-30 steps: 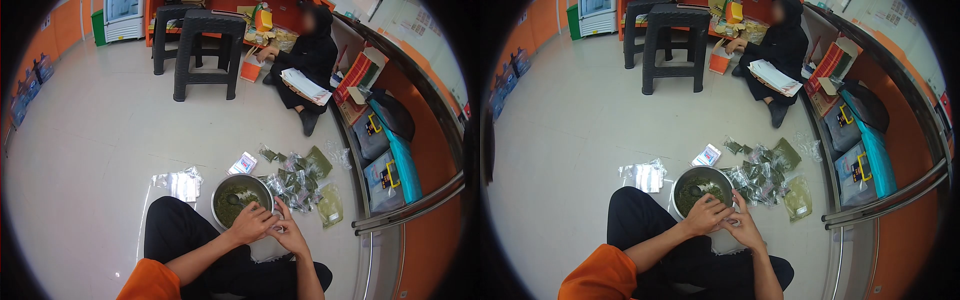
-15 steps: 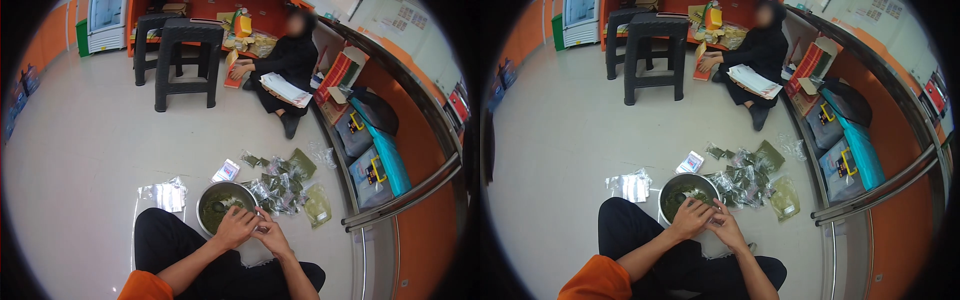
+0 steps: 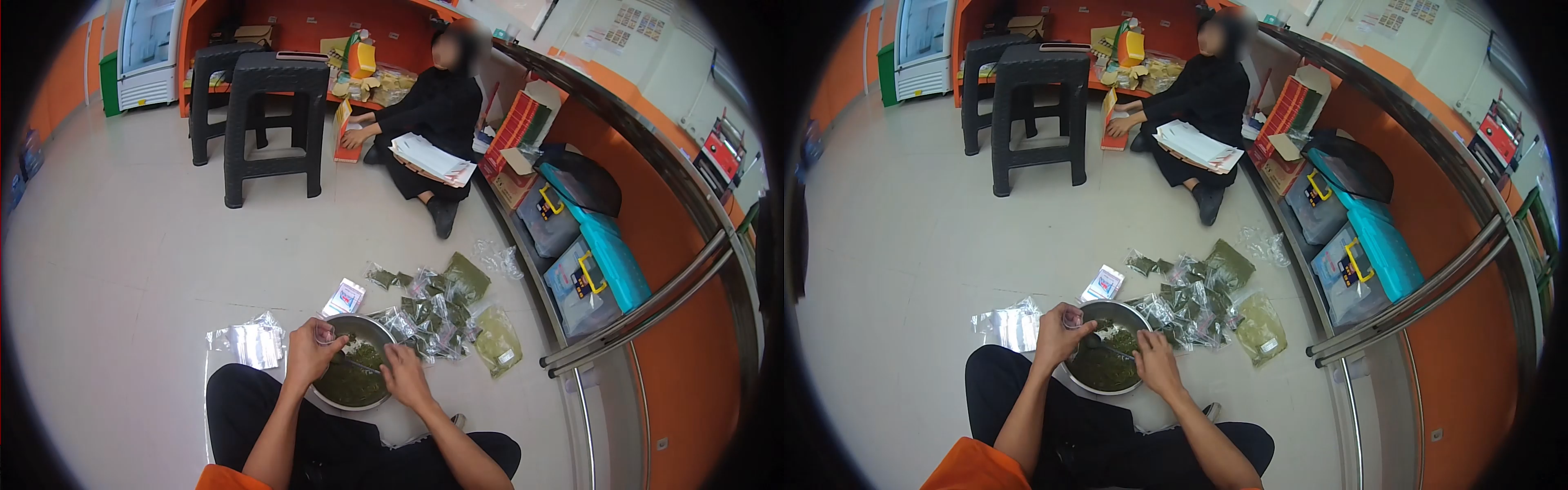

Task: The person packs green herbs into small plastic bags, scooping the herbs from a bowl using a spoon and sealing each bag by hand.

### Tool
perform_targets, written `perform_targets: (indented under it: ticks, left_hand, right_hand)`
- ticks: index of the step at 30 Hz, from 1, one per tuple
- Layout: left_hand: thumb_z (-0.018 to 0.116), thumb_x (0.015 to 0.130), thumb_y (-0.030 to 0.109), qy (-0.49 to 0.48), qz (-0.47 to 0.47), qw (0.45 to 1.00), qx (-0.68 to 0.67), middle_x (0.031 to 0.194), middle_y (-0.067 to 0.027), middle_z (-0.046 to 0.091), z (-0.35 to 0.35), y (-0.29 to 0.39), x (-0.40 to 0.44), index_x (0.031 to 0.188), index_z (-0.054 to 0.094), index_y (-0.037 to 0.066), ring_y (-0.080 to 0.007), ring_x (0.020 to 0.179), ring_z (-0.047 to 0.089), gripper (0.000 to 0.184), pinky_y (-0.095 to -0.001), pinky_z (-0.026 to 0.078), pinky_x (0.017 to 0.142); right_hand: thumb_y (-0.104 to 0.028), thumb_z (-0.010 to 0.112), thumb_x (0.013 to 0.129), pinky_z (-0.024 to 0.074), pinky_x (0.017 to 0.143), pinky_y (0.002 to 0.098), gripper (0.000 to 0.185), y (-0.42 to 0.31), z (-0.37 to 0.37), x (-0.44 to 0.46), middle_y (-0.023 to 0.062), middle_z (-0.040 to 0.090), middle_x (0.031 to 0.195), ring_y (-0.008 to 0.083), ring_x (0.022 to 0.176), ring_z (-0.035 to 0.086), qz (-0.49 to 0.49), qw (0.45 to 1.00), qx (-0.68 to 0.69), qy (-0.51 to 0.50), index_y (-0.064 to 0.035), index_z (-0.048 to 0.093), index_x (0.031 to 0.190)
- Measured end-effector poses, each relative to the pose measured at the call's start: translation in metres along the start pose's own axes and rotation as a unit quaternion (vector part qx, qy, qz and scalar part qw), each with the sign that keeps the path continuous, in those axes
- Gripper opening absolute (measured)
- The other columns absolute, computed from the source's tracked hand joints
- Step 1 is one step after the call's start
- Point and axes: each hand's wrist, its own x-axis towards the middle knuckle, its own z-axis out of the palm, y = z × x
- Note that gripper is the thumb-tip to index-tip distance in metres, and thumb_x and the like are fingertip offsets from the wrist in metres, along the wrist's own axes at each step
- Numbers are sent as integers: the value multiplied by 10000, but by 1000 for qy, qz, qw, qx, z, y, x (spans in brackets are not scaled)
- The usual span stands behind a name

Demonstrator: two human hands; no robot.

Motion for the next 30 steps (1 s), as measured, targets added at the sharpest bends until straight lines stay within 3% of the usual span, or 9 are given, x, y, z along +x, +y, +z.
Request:
perform_targets:
  ticks: [6,10,12,15,18,20,24,27,30]
  left_hand:
    - [858,748,246,4,-16,1000,13,789,-155,700,-9,2,5,884,679,-59,-209,724,689,379,-325,549,688]
    - [817,779,318,-7,-38,996,76,834,-214,707,-11,-9,10,875,691,-66,-311,783,708,416,-380,557,720]
    - [799,787,356,4,-7,989,145,858,-244,705,-8,-24,11,868,696,-69,-363,821,706,445,-410,558,741]
    - [791,779,395,-4,-39,980,194,889,-271,700,3,-53,18,865,707,-65,-402,866,696,476,-442,555,755]
    - [801,766,405,-56,-153,973,161,905,-275,703,15,-61,21,842,716,-49,-395,861,702,468,-441,555,749]
    - [805,764,398,-68,-166,974,139,881,-263,708,17,-55,19,839,720,-43,-388,829,704,455,-437,552,737]
    - [810,766,392,-115,-147,979,87,808,-221,716,14,-46,17,835,725,-40,-334,751,709,446,-410,543,708]
    - [821,769,396,-111,-126,986,-6,754,-146,706,14,-32,12,905,735,-41,-206,699,673,465,-356,533,667]
    - [827,760,373,-113,-128,985,-17,780,-160,720,12,-17,9,876,735,-39,-204,709,680,438,-367,528,667]
  right_hand:
    - [-117,597,918,438,941,445,339,10,23,-18,146,621,1150,317,1106,553,4,994,-83,-77,15,626,1229]
    - [-145,579,927,435,919,433,316,3,19,-18,137,628,1024,287,1013,587,16,991,-64,-114,9,654,1193]
    - [-132,578,925,451,903,442,292,-1,17,-17,151,634,998,305,971,607,15,990,-48,-135,7,662,1167]
    - [-114,576,919,485,855,463,260,-1,18,-16,173,633,988,346,930,630,22,986,8,-164,4,664,1133]
    - [-99,571,919,509,806,482,272,0,12,-16,201,622,979,398,898,633,49,989,42,-136,1,652,1159]
    - [-50,564,885,523,806,483,338,-6,-7,-11,201,622,1010,408,907,643,75,988,10,-138,-27,639,1213]
    - [6,581,776,536,817,491,546,-3,-13,-5,181,621,1072,398,924,652,107,981,-96,-130,-98,613,1312]
    - [8,578,772,540,813,482,587,2,-1,-6,182,609,1063,391,932,651,91,983,-97,-128,-134,604,1341]
    - [33,563,762,540,807,453,605,0,9,-8,155,600,1047,364,931,647,55,985,-27,-163,-153,616,1335]
